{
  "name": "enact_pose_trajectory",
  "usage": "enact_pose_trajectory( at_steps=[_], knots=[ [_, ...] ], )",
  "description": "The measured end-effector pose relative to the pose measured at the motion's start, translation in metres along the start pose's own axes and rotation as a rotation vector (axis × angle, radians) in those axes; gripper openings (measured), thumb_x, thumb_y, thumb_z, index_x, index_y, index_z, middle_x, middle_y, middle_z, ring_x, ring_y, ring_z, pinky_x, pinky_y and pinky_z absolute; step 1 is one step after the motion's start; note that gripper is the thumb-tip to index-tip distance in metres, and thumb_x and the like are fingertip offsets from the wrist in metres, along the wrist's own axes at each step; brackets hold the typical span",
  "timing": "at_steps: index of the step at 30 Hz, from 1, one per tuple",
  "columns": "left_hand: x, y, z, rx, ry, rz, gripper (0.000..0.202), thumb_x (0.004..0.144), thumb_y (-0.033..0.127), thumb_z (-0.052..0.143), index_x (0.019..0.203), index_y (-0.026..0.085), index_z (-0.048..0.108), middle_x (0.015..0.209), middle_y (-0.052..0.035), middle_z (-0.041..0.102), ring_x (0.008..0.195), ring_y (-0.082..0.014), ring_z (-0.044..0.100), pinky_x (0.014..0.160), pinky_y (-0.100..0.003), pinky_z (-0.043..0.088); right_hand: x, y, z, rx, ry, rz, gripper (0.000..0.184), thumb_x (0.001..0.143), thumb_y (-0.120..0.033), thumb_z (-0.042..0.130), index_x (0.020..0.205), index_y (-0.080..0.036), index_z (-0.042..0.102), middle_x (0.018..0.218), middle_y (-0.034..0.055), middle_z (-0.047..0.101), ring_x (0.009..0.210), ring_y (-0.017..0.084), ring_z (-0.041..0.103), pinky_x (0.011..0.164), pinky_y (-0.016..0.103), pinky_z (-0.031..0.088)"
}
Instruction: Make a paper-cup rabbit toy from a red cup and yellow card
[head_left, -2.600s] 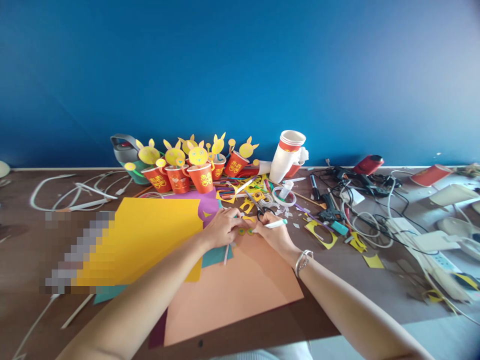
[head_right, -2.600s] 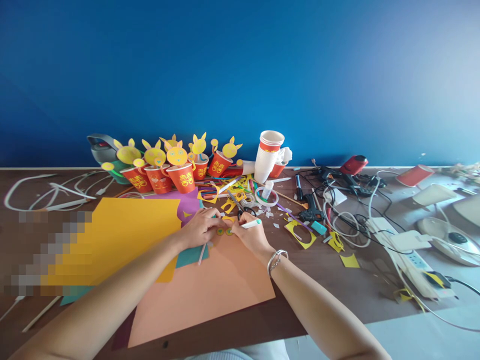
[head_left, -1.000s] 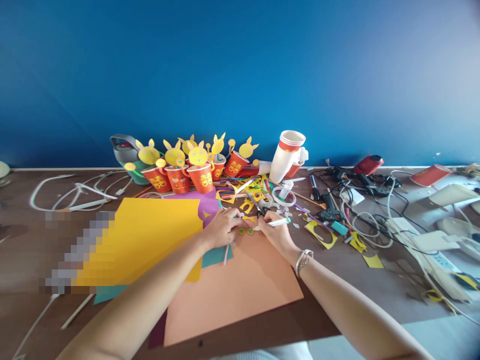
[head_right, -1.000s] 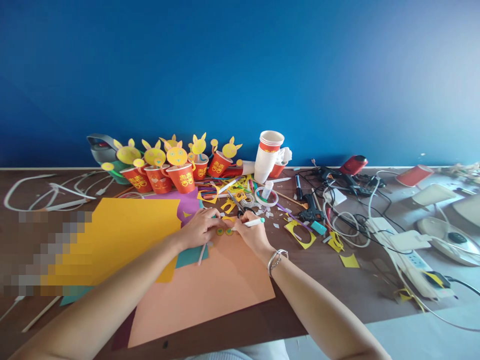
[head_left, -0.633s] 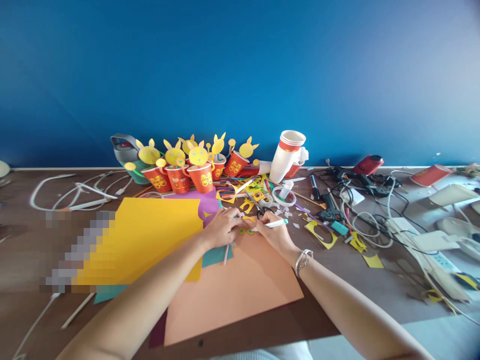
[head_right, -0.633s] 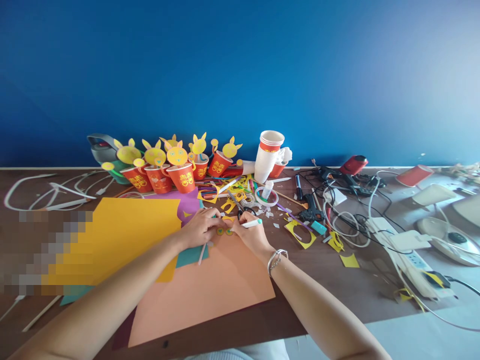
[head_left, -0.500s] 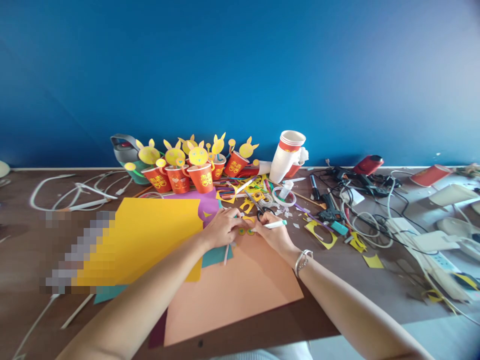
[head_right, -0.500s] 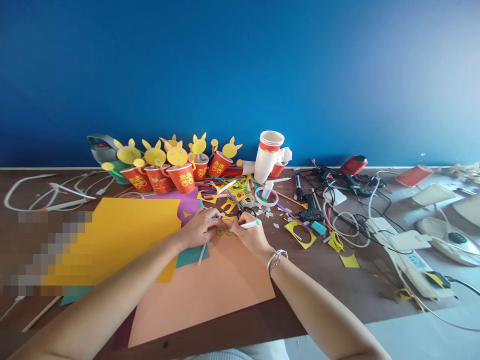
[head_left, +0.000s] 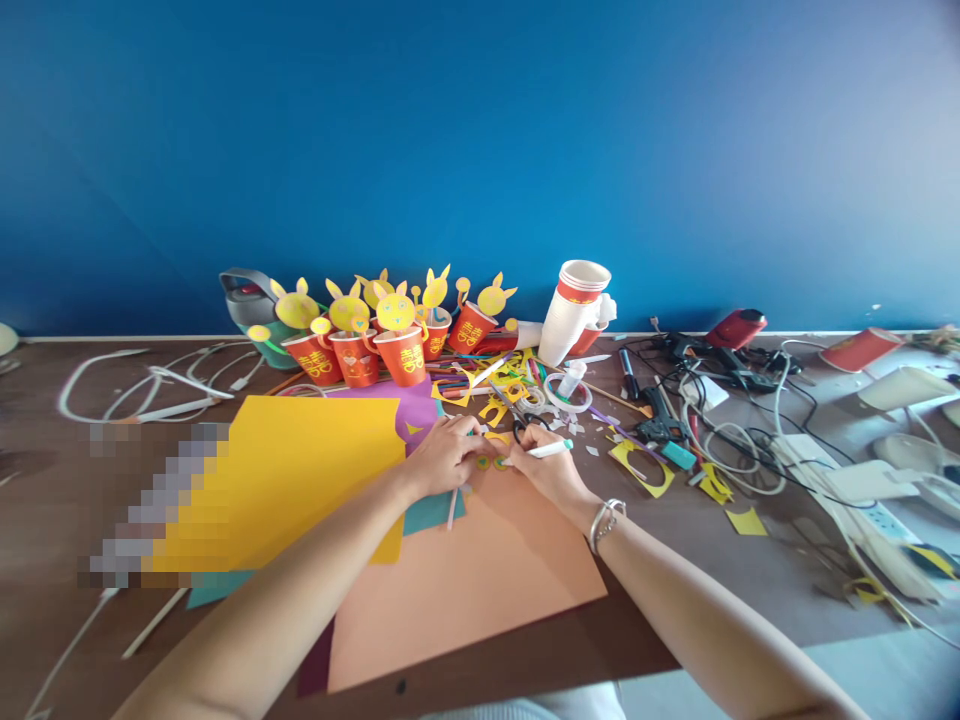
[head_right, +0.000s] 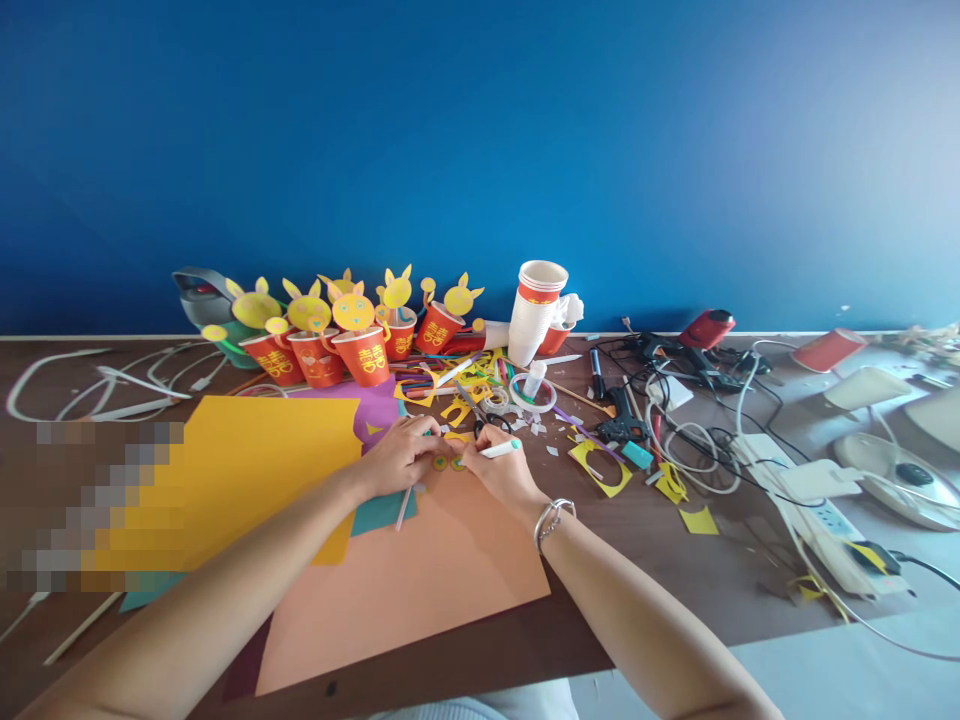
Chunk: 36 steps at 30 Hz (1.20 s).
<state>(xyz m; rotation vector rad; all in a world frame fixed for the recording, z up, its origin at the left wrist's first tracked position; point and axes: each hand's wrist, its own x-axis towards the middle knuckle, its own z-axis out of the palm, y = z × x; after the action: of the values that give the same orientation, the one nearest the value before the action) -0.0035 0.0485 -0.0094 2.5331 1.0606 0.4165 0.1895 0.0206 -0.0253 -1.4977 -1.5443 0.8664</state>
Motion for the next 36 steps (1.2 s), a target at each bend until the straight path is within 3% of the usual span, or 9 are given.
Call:
enact_pose_trajectory(
  at_steps=[14, 22, 36],
  knots=[
    [-0.0008, -0.0001, -0.0008, -0.006, -0.004, -0.007, 0.038, 0.078, 0.008, 0.047, 0.099, 0.029, 0.070, 0.098, -0.0028, 0.058, 0.097, -0.0200, 0.055, 0.088, -0.035, 0.038, 0.0002, 0.0011, 0.0011, 0.023, 0.004, 0.029, 0.034, 0.065, -0.033, 0.063, 0.053, -0.021, 0.033, 0.048, -0.0059, 0.039, 0.045, 0.008, 0.031, 0.038, 0.020, 0.021],
    [-0.0006, 0.0011, -0.0017, -0.008, -0.007, -0.002, 0.041, 0.076, 0.006, 0.046, 0.101, 0.028, 0.069, 0.097, -0.0027, 0.057, 0.096, -0.0194, 0.055, 0.088, -0.035, 0.039, -0.0007, -0.0037, 0.0004, 0.052, 0.018, 0.037, 0.027, 0.065, -0.029, 0.055, 0.054, -0.022, 0.032, 0.046, -0.0064, 0.037, 0.043, 0.008, 0.030, 0.038, 0.021, 0.021],
    [-0.0011, -0.0005, -0.0004, -0.060, 0.046, 0.003, 0.037, 0.079, 0.008, 0.045, 0.105, 0.026, 0.065, 0.097, -0.0033, 0.059, 0.097, -0.0197, 0.056, 0.087, -0.034, 0.039, -0.0005, -0.0021, -0.0057, 0.201, 0.057, 0.045, 0.028, 0.075, -0.037, 0.055, 0.058, -0.022, 0.038, 0.048, -0.0041, 0.048, 0.044, 0.010, 0.040, 0.042, 0.022, 0.028]
  ],
)
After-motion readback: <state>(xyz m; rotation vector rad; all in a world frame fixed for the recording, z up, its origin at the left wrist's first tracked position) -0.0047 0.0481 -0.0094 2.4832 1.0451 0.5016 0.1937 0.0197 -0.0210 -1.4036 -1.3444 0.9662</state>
